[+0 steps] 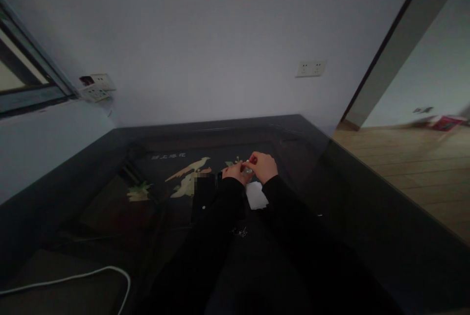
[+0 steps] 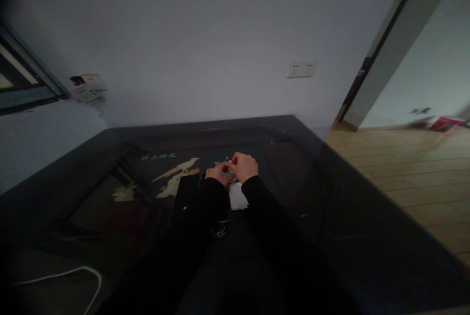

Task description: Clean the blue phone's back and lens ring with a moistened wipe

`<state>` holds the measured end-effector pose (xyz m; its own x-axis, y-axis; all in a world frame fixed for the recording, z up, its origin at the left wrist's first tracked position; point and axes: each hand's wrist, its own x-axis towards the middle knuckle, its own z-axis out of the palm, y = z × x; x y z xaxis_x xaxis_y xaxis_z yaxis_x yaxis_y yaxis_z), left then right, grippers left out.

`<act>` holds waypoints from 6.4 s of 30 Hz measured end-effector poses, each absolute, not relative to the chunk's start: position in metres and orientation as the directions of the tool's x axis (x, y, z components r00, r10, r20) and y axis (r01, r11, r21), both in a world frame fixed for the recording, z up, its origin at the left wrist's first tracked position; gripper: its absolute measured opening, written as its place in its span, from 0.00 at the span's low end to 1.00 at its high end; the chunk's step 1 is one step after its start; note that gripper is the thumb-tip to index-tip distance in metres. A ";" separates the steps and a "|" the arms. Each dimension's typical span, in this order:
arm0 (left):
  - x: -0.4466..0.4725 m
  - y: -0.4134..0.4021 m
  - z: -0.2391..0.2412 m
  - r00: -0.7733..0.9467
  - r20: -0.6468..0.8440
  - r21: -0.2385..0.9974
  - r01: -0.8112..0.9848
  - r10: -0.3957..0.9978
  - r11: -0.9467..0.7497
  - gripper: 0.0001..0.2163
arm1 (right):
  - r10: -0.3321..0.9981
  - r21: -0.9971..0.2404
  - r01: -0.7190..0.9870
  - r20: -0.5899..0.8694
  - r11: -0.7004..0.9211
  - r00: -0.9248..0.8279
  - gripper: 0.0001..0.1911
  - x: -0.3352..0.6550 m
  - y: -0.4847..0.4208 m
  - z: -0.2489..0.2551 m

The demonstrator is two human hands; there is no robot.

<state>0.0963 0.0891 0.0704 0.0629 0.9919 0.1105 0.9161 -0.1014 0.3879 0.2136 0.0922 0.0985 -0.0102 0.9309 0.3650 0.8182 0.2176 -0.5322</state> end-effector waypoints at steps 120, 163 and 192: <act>0.096 0.088 0.074 0.155 0.036 0.335 0.929 0.987 -0.158 0.18 | 0.981 -0.120 0.992 0.192 0.046 -0.023 0.33 0.203 0.085 0.115; 0.047 -0.006 0.049 0.075 -0.189 0.971 -0.134 0.979 0.197 0.20 | 0.934 -0.991 -0.096 -0.050 -0.090 -0.354 0.26 0.208 -0.003 0.041; 0.023 0.008 0.058 -0.058 0.115 0.160 0.986 0.992 0.039 0.11 | 0.911 -0.933 0.284 0.094 0.222 -0.402 0.11 0.216 -0.007 0.058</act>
<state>0.0228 0.0076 0.0584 -0.0576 0.9917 0.1145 0.9864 0.0389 0.1596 0.2155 -0.0070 0.0577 -0.4020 0.9108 0.0944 0.2839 0.2220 -0.9328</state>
